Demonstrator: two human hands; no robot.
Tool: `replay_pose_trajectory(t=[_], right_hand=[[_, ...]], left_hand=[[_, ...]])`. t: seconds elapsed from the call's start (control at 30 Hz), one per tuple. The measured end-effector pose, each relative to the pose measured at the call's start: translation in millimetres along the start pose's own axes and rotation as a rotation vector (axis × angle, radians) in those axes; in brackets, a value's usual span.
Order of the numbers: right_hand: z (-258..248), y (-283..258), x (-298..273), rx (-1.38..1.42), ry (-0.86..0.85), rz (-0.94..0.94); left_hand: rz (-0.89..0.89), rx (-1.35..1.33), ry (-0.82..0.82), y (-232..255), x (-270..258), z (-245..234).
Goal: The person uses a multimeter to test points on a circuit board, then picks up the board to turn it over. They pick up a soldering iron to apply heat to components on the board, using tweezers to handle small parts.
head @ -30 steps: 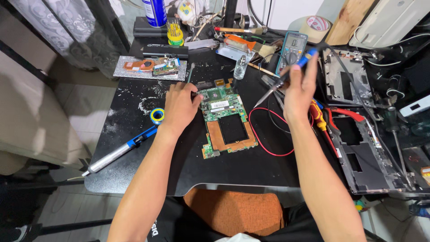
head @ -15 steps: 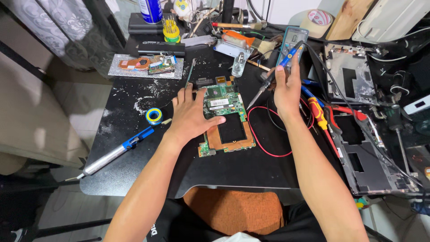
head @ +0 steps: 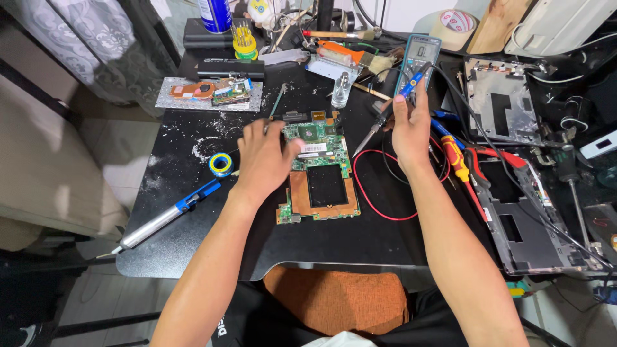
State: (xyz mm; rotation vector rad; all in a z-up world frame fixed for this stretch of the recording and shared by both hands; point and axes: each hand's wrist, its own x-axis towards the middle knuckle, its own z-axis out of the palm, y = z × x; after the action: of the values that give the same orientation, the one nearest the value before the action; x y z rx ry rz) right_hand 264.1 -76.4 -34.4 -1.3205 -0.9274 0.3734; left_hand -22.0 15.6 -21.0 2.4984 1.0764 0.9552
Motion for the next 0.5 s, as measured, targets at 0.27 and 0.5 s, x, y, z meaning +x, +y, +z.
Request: replay_pose_trajectory(t=[0.27, 0.5], right_hand=[[1, -3, 0, 0.005, 0.003, 0.015], [1, 0, 0, 0.005, 0.017, 0.024]], left_hand=[[-0.029, 0.198, 0.135, -32, 14, 21], [-0.097, 0.170, 0.097, -35, 20, 24]])
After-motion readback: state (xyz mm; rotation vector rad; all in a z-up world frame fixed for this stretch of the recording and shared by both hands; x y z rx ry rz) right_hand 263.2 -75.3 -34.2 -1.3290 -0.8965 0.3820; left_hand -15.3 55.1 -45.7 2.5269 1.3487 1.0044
